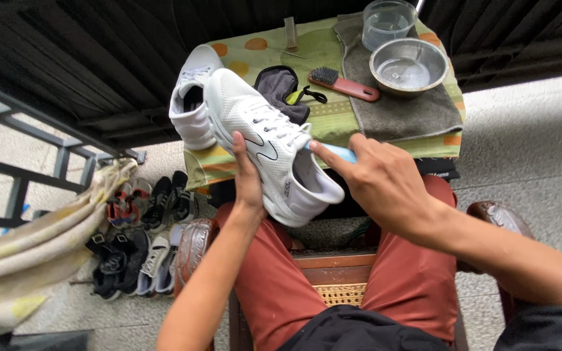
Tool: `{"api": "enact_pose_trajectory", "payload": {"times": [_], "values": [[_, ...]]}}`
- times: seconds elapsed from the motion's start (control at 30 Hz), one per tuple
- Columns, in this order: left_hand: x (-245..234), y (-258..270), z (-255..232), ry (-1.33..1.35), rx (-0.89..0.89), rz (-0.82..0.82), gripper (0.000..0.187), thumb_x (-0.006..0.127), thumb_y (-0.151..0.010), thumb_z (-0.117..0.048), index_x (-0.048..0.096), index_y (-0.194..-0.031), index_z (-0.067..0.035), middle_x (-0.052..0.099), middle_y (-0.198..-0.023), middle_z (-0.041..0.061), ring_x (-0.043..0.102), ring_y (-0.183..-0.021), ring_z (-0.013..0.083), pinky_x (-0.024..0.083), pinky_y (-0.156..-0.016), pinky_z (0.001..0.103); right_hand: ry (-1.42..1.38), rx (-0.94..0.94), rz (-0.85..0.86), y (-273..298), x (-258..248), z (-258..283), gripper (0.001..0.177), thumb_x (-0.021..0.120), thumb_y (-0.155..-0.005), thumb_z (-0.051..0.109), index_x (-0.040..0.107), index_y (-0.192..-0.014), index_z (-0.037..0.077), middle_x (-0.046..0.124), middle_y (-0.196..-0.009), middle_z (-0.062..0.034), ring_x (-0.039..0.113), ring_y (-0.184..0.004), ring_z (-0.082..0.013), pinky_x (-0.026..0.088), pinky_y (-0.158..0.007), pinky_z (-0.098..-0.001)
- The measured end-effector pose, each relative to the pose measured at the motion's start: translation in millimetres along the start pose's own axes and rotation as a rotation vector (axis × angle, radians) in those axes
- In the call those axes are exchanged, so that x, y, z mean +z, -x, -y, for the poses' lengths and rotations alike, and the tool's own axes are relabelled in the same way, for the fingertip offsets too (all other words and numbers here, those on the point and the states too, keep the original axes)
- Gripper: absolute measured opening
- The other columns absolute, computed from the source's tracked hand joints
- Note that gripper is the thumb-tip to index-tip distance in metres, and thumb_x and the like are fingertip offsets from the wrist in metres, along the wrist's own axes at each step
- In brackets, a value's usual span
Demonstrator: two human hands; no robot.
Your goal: The person cleans a white sneaker by repeatedly scrubbing the interior and upper with a blue brush dipped in water. The person removes the insole, scrubs the insole separately, and continues scrubbing the shoe interior and exterior throughout the clip.
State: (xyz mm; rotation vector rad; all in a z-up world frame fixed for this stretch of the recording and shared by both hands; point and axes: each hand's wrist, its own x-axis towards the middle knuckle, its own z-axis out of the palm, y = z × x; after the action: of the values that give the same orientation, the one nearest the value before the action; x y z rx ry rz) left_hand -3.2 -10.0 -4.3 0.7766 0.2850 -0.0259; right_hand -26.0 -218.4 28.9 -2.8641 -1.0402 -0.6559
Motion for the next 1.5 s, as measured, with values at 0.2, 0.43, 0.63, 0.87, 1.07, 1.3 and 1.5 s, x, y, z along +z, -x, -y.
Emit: {"api": "enact_pose_trajectory", "payload": {"times": [0.2,0.43,0.63,0.87,1.07,1.3,1.5], "values": [[-9,-13,-5,0.073,0.075,0.132,0.092,0.044,-0.083,-0.068,0.051,-0.144,0.001,0.057,-0.143,0.018,0.056,-0.132,0.0279,0.040,-0.119,0.041,0.130,0.006,-0.167,-6,-21,5,0.051,0.062,-0.100,0.007,0.062,-0.144,0.033,0.053,-0.086,-0.0061,0.050,-0.067,-0.0217,0.042,-0.057,-0.0358],[-8,-8,-11,0.101,0.120,0.246,0.094,0.044,-0.086,-0.066,0.044,-0.146,0.007,0.056,-0.140,0.028,0.059,-0.126,0.0382,0.044,-0.115,0.049,0.110,0.067,0.000,2,-25,3,0.050,0.058,-0.098,0.015,0.061,-0.142,0.038,0.046,-0.077,-0.0046,0.049,-0.060,-0.0226,0.040,-0.046,-0.0366],[-14,-11,3,0.006,0.103,0.139,0.091,0.040,-0.086,-0.065,0.047,-0.145,0.004,0.055,-0.144,0.024,0.056,-0.132,0.0348,0.043,-0.116,0.046,-0.208,0.006,0.118,-7,-9,-9,0.047,0.060,-0.099,0.033,0.056,-0.145,0.033,0.051,-0.079,-0.0065,0.055,-0.047,-0.0280,0.043,-0.038,-0.0460],[38,24,-14,-0.314,0.075,0.009,0.108,0.030,-0.082,-0.084,0.029,-0.159,-0.009,0.036,-0.160,0.018,0.040,-0.144,0.0317,0.029,-0.123,0.048,-0.820,0.327,0.156,-18,-7,1,0.036,0.063,-0.094,0.026,0.065,-0.129,0.032,0.077,-0.091,-0.0098,0.072,-0.091,-0.0389,0.054,-0.078,-0.0511],[52,40,-26,-0.409,0.109,0.023,0.103,0.028,-0.087,-0.079,0.031,-0.157,-0.002,0.036,-0.159,0.026,0.038,-0.145,0.0396,0.028,-0.123,0.050,-1.069,0.460,0.261,-28,-25,-9,0.026,0.066,-0.094,0.020,0.065,-0.119,0.024,0.058,-0.060,-0.0011,0.053,-0.058,-0.0174,0.045,-0.057,-0.0328],[54,39,-43,-0.344,0.131,-0.036,0.110,0.029,-0.081,-0.082,0.034,-0.156,-0.003,0.038,-0.157,0.028,0.044,-0.141,0.0372,0.033,-0.120,0.046,-1.235,0.506,0.412,-23,-37,-17,0.023,0.060,-0.097,0.015,0.063,-0.119,0.014,0.070,-0.074,-0.0118,0.049,-0.065,-0.0211,0.046,-0.058,-0.0337],[59,42,-24,-0.329,0.038,-0.014,0.108,0.029,-0.082,-0.082,0.034,-0.156,-0.003,0.037,-0.158,0.027,0.043,-0.142,0.0365,0.034,-0.120,0.049,-1.416,0.505,0.241,-28,3,-14,0.023,0.062,-0.099,0.016,0.062,-0.122,0.015,0.061,-0.062,-0.0002,0.048,-0.047,-0.0059,0.040,-0.044,-0.0177]]}}
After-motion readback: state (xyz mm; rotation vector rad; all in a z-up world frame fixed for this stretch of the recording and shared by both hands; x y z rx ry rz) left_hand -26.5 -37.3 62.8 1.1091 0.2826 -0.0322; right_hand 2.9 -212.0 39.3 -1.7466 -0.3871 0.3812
